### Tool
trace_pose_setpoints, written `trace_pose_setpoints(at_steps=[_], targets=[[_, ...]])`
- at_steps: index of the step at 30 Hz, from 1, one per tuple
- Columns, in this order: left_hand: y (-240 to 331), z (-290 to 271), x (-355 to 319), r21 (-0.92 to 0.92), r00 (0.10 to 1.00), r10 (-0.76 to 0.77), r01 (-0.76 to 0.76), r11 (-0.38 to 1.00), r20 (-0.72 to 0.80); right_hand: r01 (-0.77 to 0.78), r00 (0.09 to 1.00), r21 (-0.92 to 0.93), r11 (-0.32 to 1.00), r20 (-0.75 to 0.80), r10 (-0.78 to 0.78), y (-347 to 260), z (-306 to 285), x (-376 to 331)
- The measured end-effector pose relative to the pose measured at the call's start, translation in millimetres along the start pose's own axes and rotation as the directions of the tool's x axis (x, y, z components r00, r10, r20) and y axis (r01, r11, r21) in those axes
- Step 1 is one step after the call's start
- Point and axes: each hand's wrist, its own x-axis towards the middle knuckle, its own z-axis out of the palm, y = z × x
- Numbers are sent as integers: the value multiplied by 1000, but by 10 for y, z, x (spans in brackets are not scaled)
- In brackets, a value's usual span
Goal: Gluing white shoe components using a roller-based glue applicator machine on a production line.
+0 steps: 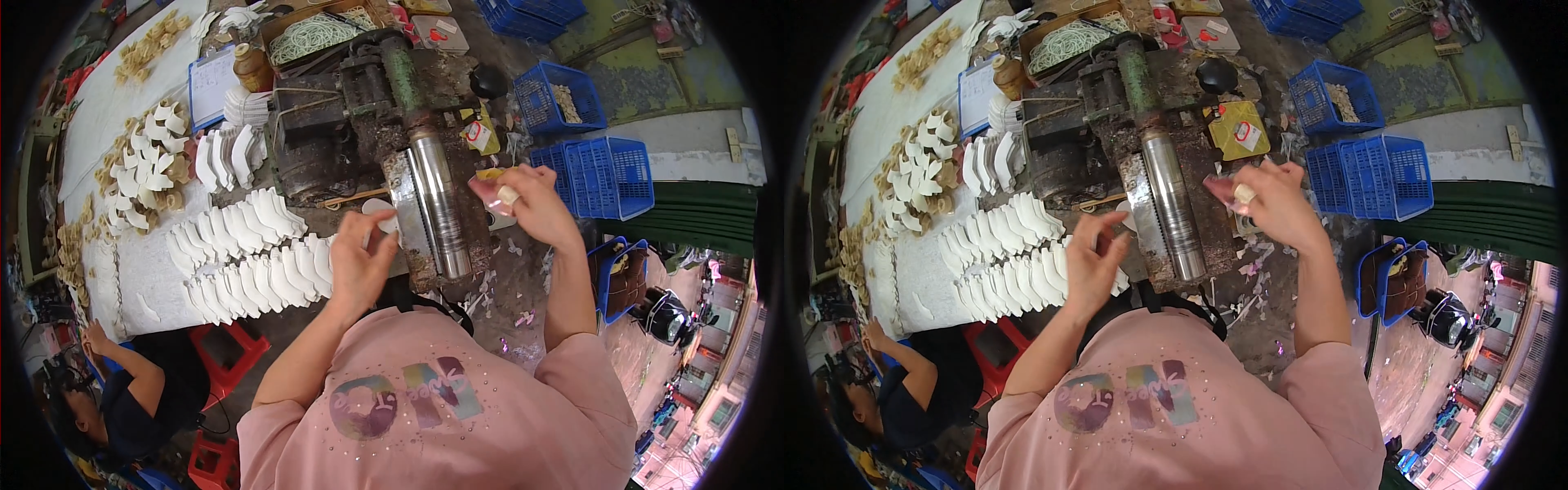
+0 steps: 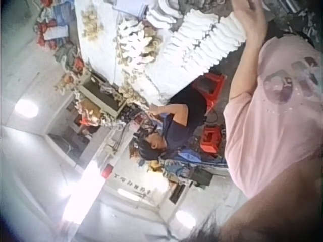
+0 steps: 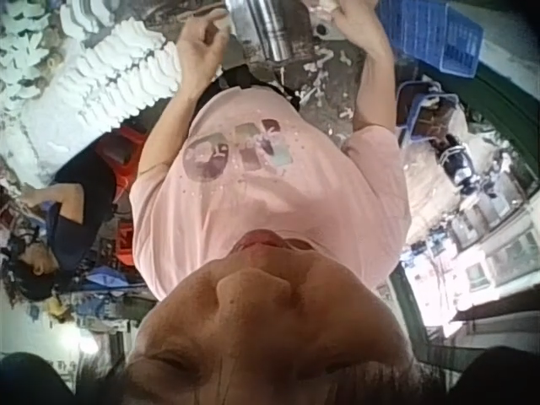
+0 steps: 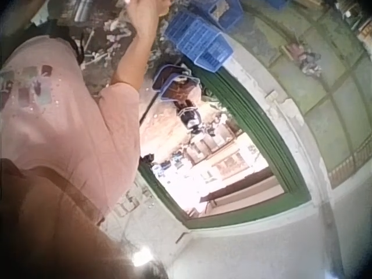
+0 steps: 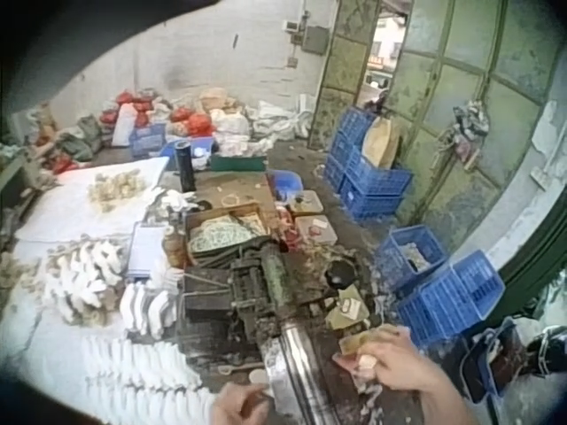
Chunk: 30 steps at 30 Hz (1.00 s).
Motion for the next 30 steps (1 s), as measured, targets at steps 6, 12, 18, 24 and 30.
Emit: trace_pose_setpoints(at_steps=[6,12,18,24,30], targets=[[84,250,53,184,999,47,-42,982,-22,175,984,-20,984,-30,-176,-215,287,57],[10,-45,105,2,991,-38,38,999,-132,72,964,146,987,-263,-32,-96,330,79],[-584,-1164,43,124,942,-106,152,981,-319,-138,945,443,886,-209,252,14,359,68],[-1591,-2541,16,646,757,266,257,719,-597,-95,921,507,857,-281,269,34,499,85],[-2164,-2512,-175,807,948,51,238,540,-313,-109,885,502,858,-343,313,-25,547,77]])
